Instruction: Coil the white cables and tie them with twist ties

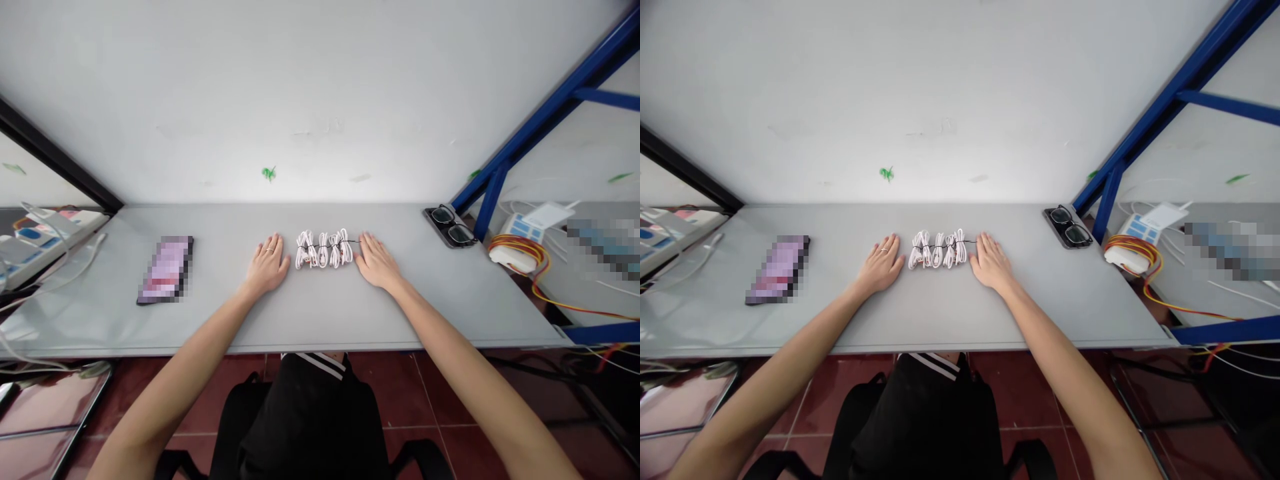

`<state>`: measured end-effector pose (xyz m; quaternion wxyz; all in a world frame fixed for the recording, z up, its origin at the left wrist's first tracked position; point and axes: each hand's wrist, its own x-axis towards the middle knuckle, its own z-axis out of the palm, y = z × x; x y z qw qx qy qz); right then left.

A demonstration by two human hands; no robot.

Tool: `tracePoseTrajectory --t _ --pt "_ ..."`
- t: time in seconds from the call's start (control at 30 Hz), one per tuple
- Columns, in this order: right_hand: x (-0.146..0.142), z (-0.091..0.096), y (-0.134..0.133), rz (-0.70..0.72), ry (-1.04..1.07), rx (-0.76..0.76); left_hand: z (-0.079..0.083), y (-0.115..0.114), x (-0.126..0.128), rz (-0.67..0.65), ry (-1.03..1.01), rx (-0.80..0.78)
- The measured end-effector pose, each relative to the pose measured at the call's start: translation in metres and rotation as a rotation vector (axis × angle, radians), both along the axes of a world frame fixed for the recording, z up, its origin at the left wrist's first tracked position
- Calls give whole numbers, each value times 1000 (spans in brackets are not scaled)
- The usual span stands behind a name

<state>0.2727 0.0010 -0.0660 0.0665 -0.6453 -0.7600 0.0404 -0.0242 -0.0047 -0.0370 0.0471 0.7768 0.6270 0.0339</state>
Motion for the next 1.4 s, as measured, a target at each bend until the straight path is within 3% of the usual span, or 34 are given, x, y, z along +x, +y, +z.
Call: tracePoseTrajectory --t 1.4 --pt "-2 1 1 5 26 -1 -3 2 4 13 -22 23"
